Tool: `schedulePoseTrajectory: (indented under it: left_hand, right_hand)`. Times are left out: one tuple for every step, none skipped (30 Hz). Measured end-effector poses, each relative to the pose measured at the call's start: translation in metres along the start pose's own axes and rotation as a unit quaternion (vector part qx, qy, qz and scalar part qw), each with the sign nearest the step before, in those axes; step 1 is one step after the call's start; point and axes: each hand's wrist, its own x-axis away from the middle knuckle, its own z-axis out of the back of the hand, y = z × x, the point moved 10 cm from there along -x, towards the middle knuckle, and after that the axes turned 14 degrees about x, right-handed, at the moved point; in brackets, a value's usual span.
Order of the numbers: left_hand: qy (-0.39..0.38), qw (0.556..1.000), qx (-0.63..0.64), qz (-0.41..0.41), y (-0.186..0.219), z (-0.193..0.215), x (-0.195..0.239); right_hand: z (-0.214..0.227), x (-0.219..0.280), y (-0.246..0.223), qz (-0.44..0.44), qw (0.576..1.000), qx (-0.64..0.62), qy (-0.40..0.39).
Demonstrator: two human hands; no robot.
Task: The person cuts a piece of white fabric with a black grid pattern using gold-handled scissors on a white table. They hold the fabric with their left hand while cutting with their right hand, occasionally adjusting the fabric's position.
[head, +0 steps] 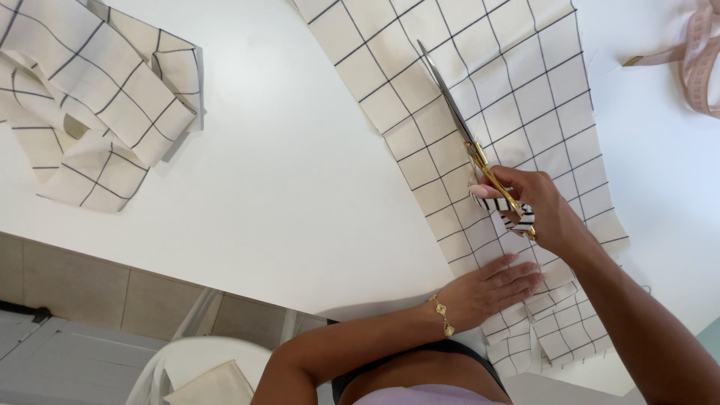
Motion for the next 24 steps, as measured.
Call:
schedulePoseTrajectory:
  left_hand:
    - [0.000,1.000,0.000,0.000,-0.001,0.002,0.000]
    - [-0.015,1.000,-0.005,-0.002,0.000,0.000,0.000]
    - [-0.030,0.999,-0.010,-0.003,0.000,-0.001,0.000]
    - [-0.030,0.999,-0.010,-0.003,-0.001,-0.002,-0.001]
    - [-0.036,0.999,-0.001,-0.011,0.000,-0.003,-0.002]
    - [-0.041,0.999,0.008,-0.018,0.000,-0.003,-0.003]
    - [-0.041,0.999,0.007,-0.016,-0.001,0.000,-0.003]
    - [-0.048,0.999,-0.002,-0.015,-0.001,0.000,-0.003]
    - [-0.055,0.998,-0.012,-0.014,-0.001,0.000,-0.003]
    - [-0.055,0.998,-0.012,-0.014,-0.001,0.002,-0.003]
    - [-0.060,0.998,-0.014,-0.012,-0.002,0.002,-0.003]
    - [-0.065,0.998,-0.016,-0.008,-0.002,0.003,-0.003]
    - [-0.066,0.998,-0.016,-0.006,-0.003,0.005,-0.003]
    - [-0.073,0.997,-0.019,-0.009,-0.003,0.005,-0.003]
    - [-0.081,0.996,-0.022,-0.013,-0.002,0.004,-0.003]
    - [-0.080,0.996,-0.024,-0.011,-0.002,0.002,-0.003]
    - [-0.081,0.996,-0.019,-0.012,-0.002,-0.001,-0.004]
    - [-0.081,0.997,-0.011,-0.013,-0.001,-0.001,-0.004]
    - [-0.081,0.997,-0.011,-0.012,-0.002,0.003,-0.005]
    - [-0.093,0.995,-0.015,-0.013,-0.002,0.003,-0.005]
    - [-0.105,0.994,-0.019,-0.015,-0.003,0.004,-0.004]
    - [-0.105,0.994,-0.018,-0.015,-0.003,0.004,-0.005]
    - [-0.104,0.994,-0.020,-0.015,-0.003,0.005,-0.005]
    - [-0.104,0.994,-0.022,-0.015,-0.004,0.005,-0.005]
  right_hand:
    - [0.000,0.000,0.005,0.000,1.000,0.000,0.000]
    - [-0.001,0.001,0.007,0.016,1.000,0.003,-0.005]
    - [-0.002,0.001,0.010,0.032,0.999,0.006,-0.010]
    - [-0.001,0.000,0.008,0.033,0.999,0.007,-0.010]
    - [-0.001,-0.002,0.014,-0.001,1.000,0.008,-0.023]
    - [-0.001,-0.005,0.018,-0.035,0.999,0.010,-0.037]
    - [0.002,-0.007,0.012,-0.033,0.999,0.010,-0.037]
    - [0.004,-0.008,0.008,-0.044,0.998,-0.007,-0.042]
    - [0.006,-0.010,0.004,-0.054,0.997,-0.025,-0.047]
    - [0.006,-0.011,0.007,-0.054,0.997,-0.024,-0.048]
    - [0.007,-0.014,0.007,-0.043,0.997,-0.032,-0.049]
    - [0.007,-0.016,0.008,-0.031,0.997,-0.040,-0.051]
    - [0.007,-0.017,0.013,-0.029,0.997,-0.041,-0.053]
    - [0.007,-0.018,0.015,-0.006,0.998,-0.033,-0.046]
    - [0.008,-0.018,0.017,0.017,0.999,-0.026,-0.038]
    - [0.008,-0.018,0.014,0.019,0.999,-0.025,-0.038]
    - [0.009,-0.018,0.013,0.019,0.999,-0.023,-0.036]
    - [0.010,-0.018,0.011,0.017,0.999,-0.023,-0.035]
    - [0.010,-0.020,0.011,0.017,0.999,-0.023,-0.036]
    - [0.011,-0.020,0.010,0.024,0.999,-0.014,-0.032]
    - [0.012,-0.021,0.009,0.032,0.999,-0.005,-0.029]
    - [0.014,-0.022,0.003,0.032,0.999,-0.005,-0.029]
    - [0.016,-0.023,-0.003,0.028,0.999,-0.007,-0.029]
    - [0.018,-0.025,-0.009,0.026,0.999,-0.009,-0.029]
